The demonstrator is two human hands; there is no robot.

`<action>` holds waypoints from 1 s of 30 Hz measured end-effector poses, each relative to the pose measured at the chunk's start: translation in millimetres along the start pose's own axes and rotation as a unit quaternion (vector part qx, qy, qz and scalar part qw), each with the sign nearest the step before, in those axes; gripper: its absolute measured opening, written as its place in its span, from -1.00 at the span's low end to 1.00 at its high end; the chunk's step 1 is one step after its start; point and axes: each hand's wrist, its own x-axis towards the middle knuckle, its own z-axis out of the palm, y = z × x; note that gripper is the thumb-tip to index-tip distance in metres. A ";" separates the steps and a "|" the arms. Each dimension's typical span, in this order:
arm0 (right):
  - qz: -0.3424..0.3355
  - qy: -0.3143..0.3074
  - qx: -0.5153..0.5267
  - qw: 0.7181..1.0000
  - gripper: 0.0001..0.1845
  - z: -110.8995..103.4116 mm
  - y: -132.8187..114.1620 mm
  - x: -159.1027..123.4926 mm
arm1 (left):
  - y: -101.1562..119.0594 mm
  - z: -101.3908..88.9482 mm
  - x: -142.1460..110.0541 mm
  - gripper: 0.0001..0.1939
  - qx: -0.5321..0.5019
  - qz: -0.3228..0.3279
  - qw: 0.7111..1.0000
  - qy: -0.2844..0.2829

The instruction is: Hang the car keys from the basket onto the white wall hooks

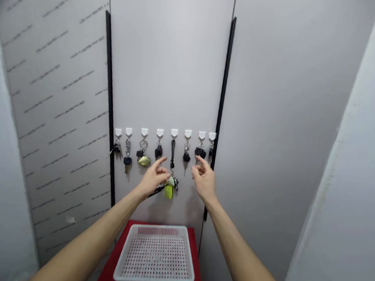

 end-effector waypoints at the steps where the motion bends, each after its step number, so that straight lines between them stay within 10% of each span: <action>1: 0.009 0.062 -0.051 0.997 -0.56 -8.3 10.1 11.2 | -7.4 0.3 8.1 -0.47 0.034 -0.015 0.999 0.037; 5: 0.016 0.144 -0.237 0.961 -0.60 -37.1 31.7 52.9 | -21.8 7.8 38.9 -0.62 0.146 -0.001 0.980 0.134; 15: 0.049 0.060 -0.441 0.894 -0.66 -30.3 22.0 83.8 | 3.8 42.8 84.4 -0.83 0.028 0.000 0.998 0.060; 21: 0.040 0.116 -0.381 0.916 -0.74 -30.5 18.4 83.4 | 42.9 38.5 94.1 -0.81 0.017 0.100 0.992 0.074; 30: 0.026 0.151 -0.224 0.962 -0.71 -27.2 31.6 80.7 | -9.7 64.8 96.0 -0.83 0.284 0.008 0.951 0.121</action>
